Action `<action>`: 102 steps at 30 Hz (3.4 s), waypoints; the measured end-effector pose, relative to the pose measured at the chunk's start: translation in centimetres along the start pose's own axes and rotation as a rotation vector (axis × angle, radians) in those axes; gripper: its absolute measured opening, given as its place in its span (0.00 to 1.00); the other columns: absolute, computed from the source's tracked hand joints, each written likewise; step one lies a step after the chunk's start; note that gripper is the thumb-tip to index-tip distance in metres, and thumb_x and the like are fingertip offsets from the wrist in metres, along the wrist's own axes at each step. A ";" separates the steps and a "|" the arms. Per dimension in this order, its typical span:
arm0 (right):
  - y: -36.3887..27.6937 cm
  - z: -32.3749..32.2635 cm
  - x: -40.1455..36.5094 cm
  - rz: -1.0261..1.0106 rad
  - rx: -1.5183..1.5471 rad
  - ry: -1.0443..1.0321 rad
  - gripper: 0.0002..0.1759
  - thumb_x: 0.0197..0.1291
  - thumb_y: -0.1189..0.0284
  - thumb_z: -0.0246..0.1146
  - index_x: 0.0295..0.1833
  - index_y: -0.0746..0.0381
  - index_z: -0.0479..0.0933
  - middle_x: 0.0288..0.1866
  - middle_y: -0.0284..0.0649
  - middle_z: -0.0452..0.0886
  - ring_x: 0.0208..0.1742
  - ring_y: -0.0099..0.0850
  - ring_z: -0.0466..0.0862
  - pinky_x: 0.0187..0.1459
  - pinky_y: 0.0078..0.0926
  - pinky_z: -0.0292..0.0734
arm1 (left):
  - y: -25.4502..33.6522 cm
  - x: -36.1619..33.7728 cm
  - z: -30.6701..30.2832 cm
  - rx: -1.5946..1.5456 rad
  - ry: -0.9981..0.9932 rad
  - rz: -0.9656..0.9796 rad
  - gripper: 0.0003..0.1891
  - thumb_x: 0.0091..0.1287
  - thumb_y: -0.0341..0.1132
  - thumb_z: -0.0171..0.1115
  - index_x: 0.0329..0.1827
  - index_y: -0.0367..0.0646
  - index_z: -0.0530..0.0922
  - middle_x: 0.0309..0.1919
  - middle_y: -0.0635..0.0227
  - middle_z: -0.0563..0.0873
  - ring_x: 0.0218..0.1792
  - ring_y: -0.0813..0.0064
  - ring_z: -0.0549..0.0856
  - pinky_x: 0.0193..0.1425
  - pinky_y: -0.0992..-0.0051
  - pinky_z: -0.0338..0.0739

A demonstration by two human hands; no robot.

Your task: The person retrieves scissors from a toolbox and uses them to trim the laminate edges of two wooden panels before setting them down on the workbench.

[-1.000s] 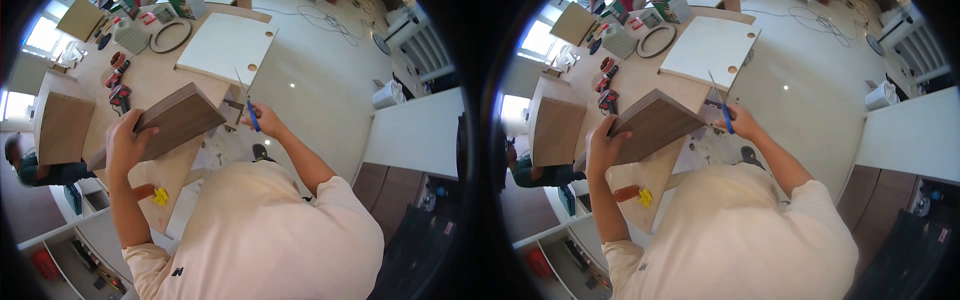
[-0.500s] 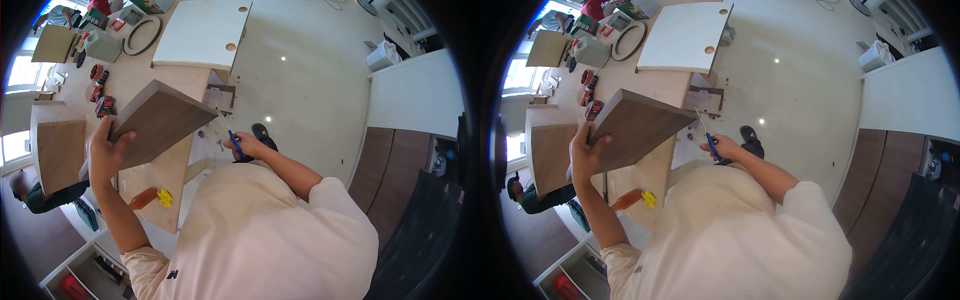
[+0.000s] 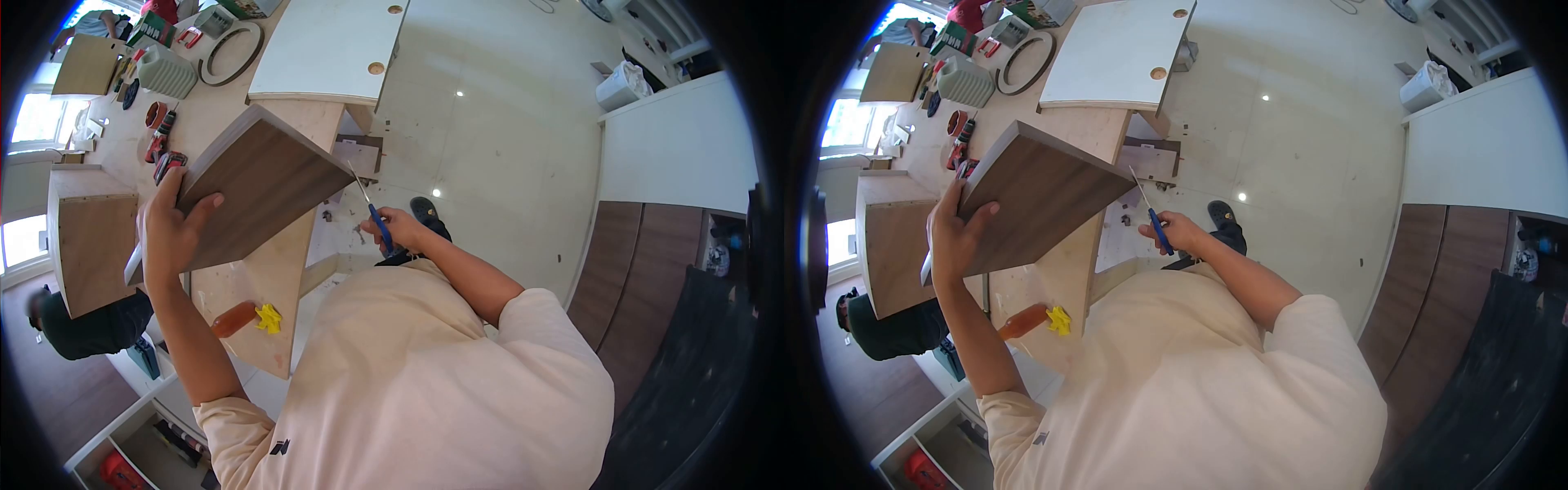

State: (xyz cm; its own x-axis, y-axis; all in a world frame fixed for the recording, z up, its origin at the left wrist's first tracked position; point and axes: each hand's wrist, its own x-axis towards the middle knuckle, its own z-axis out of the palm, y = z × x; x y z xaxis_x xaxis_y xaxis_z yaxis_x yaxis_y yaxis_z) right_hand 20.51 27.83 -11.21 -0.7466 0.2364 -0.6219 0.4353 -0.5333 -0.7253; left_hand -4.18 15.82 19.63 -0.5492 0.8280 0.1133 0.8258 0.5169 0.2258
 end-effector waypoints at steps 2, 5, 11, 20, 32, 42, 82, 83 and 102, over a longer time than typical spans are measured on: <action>-0.2 0.0 0.2 0.005 0.018 -0.004 0.30 0.56 0.49 0.74 0.44 0.66 0.77 0.25 0.37 0.80 0.22 0.25 0.81 0.26 0.22 0.77 | 0.0 0.0 0.0 -0.008 0.004 0.004 0.25 0.53 0.39 0.77 0.48 0.33 0.79 0.29 0.54 0.83 0.29 0.63 0.79 0.40 0.70 0.75; -0.4 -0.2 0.5 0.013 0.013 -0.008 0.30 0.56 0.49 0.74 0.44 0.66 0.77 0.25 0.37 0.80 0.22 0.25 0.81 0.26 0.22 0.77 | 0.0 0.0 0.1 -0.012 0.019 0.025 0.24 0.53 0.39 0.77 0.47 0.34 0.79 0.29 0.54 0.83 0.28 0.62 0.78 0.40 0.70 0.75; -0.7 -0.4 0.8 -0.006 -0.037 0.000 0.31 0.55 0.49 0.74 0.44 0.67 0.76 0.26 0.37 0.80 0.22 0.25 0.81 0.27 0.23 0.78 | -0.2 0.0 0.3 0.002 0.044 0.047 0.23 0.52 0.39 0.77 0.46 0.37 0.78 0.27 0.55 0.81 0.27 0.59 0.77 0.38 0.69 0.74; 0.0 -0.5 1.8 -0.051 -0.122 0.038 0.28 0.56 0.52 0.75 0.38 0.67 0.77 0.22 0.37 0.78 0.19 0.25 0.79 0.24 0.23 0.77 | 0.4 0.1 -0.1 0.005 -0.013 -0.015 0.25 0.52 0.43 0.77 0.48 0.39 0.79 0.29 0.51 0.81 0.29 0.50 0.78 0.39 0.63 0.75; 2.6 -2.4 2.2 -0.050 -0.076 0.158 0.27 0.55 0.57 0.76 0.44 0.68 0.75 0.29 0.41 0.82 0.24 0.26 0.81 0.27 0.23 0.77 | 0.2 -0.1 -0.2 0.017 -0.020 -0.002 0.25 0.52 0.34 0.76 0.52 0.36 0.78 0.32 0.54 0.84 0.32 0.58 0.81 0.43 0.68 0.76; -10.2 -1.3 0.4 -0.758 -0.069 0.123 0.44 0.47 0.64 0.81 0.65 0.64 0.64 0.52 0.43 0.82 0.50 0.31 0.83 0.54 0.28 0.77 | -4.0 -2.5 -2.2 -0.014 -0.150 -0.129 0.21 0.49 0.28 0.74 0.45 0.38 0.76 0.31 0.50 0.81 0.33 0.49 0.79 0.41 0.64 0.75; -21.3 6.8 9.7 -0.739 -0.294 -0.211 0.32 0.49 0.83 0.77 0.58 0.63 0.69 0.40 0.31 0.76 0.37 0.19 0.79 0.40 0.16 0.79 | -12.1 -19.0 7.7 -0.499 1.197 -0.771 0.33 0.64 0.30 0.67 0.71 0.35 0.63 0.65 0.50 0.74 0.66 0.60 0.75 0.68 0.63 0.70; -21.1 6.8 9.8 -0.734 -0.292 -0.215 0.32 0.49 0.83 0.76 0.58 0.63 0.69 0.40 0.30 0.76 0.37 0.19 0.79 0.40 0.16 0.79 | -12.2 -19.5 10.7 -0.560 1.113 -0.854 0.35 0.63 0.31 0.69 0.71 0.33 0.62 0.66 0.49 0.73 0.67 0.59 0.75 0.69 0.63 0.69; -20.2 5.6 8.5 -0.736 -0.140 -0.253 0.30 0.54 0.81 0.74 0.60 0.64 0.67 0.46 0.37 0.82 0.48 0.24 0.83 0.46 0.21 0.80 | -14.9 -18.4 16.3 -1.352 0.947 -0.883 0.28 0.68 0.32 0.63 0.71 0.40 0.66 0.64 0.66 0.75 0.64 0.72 0.73 0.67 0.71 0.66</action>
State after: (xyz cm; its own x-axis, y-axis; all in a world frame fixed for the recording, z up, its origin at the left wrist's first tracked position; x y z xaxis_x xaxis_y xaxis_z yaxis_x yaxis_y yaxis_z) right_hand 2.55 36.03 -0.20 -0.9516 0.2882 0.1064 -0.1687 -0.2005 -0.9651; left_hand -4.27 -3.56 -1.59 -0.9769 -0.1728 -0.1258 -0.0865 -0.2185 0.9720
